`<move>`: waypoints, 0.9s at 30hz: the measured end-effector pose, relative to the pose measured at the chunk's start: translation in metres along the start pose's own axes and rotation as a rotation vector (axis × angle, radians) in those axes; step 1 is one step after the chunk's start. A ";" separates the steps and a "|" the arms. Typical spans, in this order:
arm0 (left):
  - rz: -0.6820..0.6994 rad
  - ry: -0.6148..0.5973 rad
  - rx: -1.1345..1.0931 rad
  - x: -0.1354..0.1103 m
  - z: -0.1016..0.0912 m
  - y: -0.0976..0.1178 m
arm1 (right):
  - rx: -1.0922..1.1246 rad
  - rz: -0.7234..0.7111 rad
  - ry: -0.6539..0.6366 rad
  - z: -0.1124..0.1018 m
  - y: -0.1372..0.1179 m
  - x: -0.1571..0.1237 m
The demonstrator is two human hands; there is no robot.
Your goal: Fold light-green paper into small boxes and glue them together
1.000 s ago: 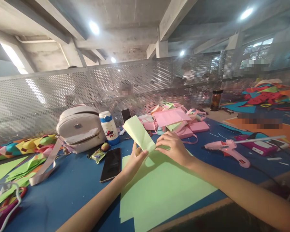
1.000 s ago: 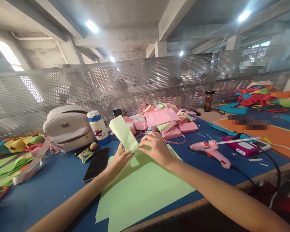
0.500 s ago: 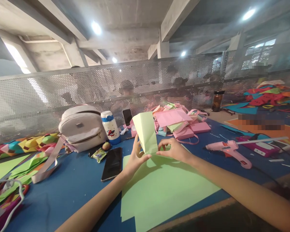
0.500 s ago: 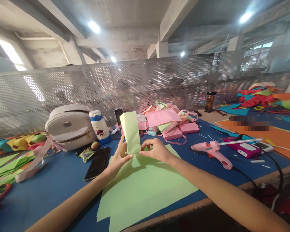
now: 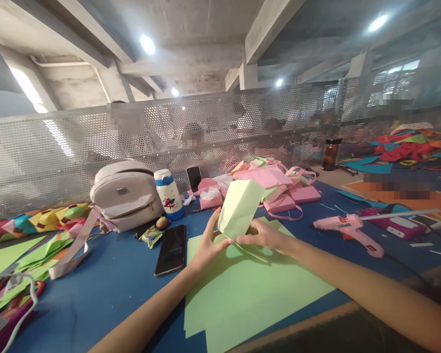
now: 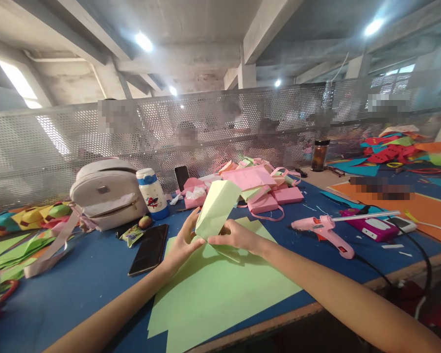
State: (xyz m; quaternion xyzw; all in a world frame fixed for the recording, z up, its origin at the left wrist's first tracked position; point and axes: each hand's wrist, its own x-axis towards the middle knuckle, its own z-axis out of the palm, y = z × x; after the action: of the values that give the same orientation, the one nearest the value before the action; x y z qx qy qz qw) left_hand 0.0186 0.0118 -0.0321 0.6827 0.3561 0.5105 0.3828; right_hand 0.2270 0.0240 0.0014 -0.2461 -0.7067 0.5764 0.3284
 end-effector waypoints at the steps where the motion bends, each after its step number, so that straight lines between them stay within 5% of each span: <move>1: 0.003 -0.005 0.007 0.000 0.000 0.000 | 0.061 0.019 0.025 0.002 -0.001 -0.001; 8: -0.003 -0.010 0.021 -0.005 0.005 -0.005 | 0.391 0.129 0.157 0.014 0.009 0.000; 17: 0.020 0.012 -0.037 -0.001 0.007 -0.007 | 0.635 0.199 0.035 0.024 0.008 0.002; 27: 0.369 0.254 0.452 -0.010 0.004 0.025 | 0.615 0.172 0.111 0.024 0.006 0.001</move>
State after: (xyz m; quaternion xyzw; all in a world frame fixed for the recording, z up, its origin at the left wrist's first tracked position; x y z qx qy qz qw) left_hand 0.0226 -0.0086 -0.0149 0.7344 0.3756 0.5603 0.0750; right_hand 0.2080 0.0106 -0.0069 -0.2250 -0.4572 0.7742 0.3755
